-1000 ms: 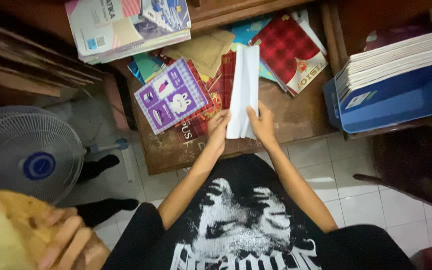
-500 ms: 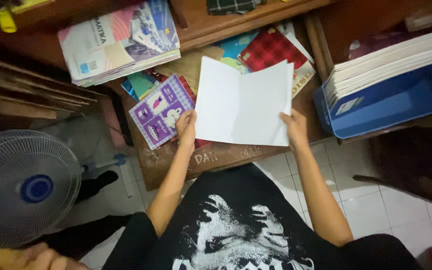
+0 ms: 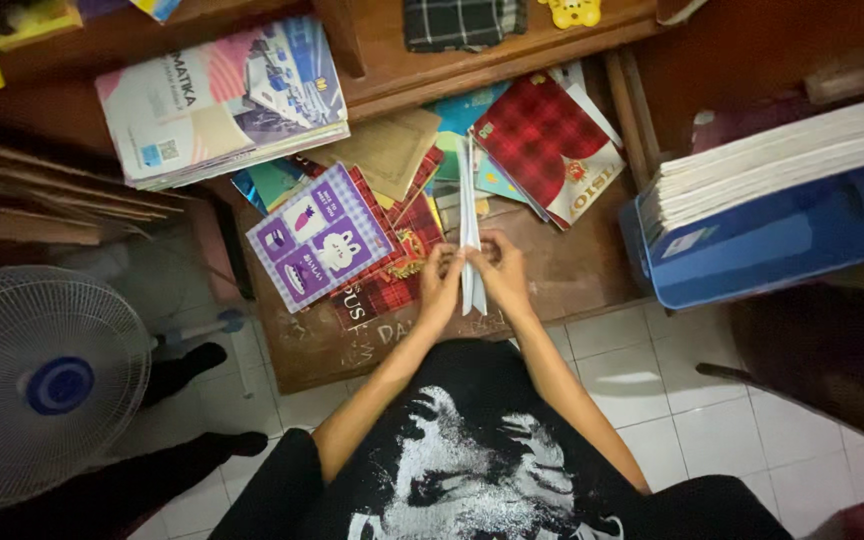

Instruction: The person picks up several notebooks and papers from a wooden desk, opens a white paper folder to check its contents, flips through several pages, and places the items into a blue plastic bin.

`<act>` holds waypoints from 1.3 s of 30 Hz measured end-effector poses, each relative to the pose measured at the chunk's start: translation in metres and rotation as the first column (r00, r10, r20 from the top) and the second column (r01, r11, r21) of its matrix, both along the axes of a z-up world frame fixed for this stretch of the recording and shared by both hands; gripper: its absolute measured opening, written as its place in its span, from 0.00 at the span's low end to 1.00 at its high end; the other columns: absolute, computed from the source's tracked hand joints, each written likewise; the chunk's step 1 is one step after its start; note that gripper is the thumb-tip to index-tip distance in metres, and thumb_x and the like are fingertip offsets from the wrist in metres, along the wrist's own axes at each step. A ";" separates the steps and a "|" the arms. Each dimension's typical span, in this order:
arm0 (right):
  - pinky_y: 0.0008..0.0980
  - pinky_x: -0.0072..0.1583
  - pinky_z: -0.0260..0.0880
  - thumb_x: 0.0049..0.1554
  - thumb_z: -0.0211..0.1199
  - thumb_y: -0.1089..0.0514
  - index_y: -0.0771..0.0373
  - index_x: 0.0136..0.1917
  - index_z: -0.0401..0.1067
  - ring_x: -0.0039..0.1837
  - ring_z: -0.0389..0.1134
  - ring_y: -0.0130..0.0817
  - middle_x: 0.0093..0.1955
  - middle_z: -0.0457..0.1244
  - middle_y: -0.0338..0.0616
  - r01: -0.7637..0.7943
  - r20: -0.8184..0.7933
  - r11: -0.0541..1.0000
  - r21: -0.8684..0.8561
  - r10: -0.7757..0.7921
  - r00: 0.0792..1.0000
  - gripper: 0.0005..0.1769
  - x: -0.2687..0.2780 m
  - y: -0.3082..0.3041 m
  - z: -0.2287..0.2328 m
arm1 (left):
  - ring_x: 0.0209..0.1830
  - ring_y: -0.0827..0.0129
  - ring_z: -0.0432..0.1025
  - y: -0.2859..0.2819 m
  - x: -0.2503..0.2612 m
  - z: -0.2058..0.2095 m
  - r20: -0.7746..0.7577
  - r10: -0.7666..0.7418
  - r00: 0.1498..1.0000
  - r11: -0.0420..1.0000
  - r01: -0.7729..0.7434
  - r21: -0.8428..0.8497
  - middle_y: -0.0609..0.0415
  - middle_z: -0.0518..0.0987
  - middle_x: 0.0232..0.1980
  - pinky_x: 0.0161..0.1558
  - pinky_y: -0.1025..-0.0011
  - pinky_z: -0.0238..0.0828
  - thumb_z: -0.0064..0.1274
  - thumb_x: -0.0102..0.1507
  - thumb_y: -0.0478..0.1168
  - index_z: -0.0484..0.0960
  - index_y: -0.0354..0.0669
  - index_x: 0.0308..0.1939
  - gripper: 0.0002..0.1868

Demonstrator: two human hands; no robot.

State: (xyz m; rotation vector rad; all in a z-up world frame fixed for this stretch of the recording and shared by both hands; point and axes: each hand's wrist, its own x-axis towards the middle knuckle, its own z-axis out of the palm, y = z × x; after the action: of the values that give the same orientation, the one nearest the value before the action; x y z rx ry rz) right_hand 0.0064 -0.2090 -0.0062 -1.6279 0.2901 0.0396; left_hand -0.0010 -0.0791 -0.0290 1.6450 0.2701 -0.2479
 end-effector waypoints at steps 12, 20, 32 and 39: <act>0.31 0.53 0.74 0.57 0.65 0.59 0.70 0.60 0.72 0.51 0.72 0.30 0.51 0.71 0.46 0.004 -0.043 0.998 0.070 -0.001 0.999 0.19 -0.004 -0.013 0.007 | 0.36 0.66 0.75 -0.004 0.003 0.037 0.195 -0.133 0.972 0.985 0.108 0.132 0.51 0.80 0.38 0.36 0.69 0.71 0.51 0.70 0.45 0.77 0.39 0.50 0.13; 0.30 0.51 0.72 0.60 0.65 0.56 0.68 0.60 0.74 0.48 0.70 0.28 0.48 0.71 0.46 0.040 -0.044 0.993 -0.113 -0.045 0.998 0.17 -0.011 -0.029 -0.002 | 0.42 0.66 0.77 -0.021 0.007 0.037 0.350 -0.161 0.923 0.986 0.136 0.096 0.51 0.82 0.47 0.43 0.69 0.74 0.52 0.71 0.45 0.78 0.39 0.52 0.13; 0.27 0.49 0.71 0.62 0.63 0.54 0.68 0.60 0.75 0.47 0.70 0.27 0.45 0.71 0.43 0.104 -0.040 0.994 -0.018 -0.104 0.994 0.18 -0.022 -0.031 -0.009 | 0.40 0.71 0.76 -0.026 0.002 0.039 0.211 -0.208 0.955 0.978 0.198 0.067 0.52 0.79 0.48 0.38 0.73 0.74 0.56 0.65 0.39 0.72 0.41 0.61 0.21; 0.29 0.49 0.71 0.60 0.67 0.55 0.71 0.58 0.76 0.47 0.69 0.28 0.47 0.71 0.46 0.017 -0.026 0.997 0.074 -0.015 1.000 0.18 -0.017 -0.007 -0.014 | 0.39 0.68 0.73 0.002 -0.009 0.056 0.314 -0.284 0.906 0.912 0.154 0.381 0.50 0.76 0.49 0.39 0.70 0.73 0.70 0.54 0.38 0.68 0.39 0.64 0.38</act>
State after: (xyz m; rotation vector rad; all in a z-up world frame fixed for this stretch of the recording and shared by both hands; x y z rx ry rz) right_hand -0.0103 -0.2162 -0.0200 -1.5517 0.3174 0.0579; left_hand -0.0098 -0.0770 0.0272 2.0401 -0.1722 -0.0618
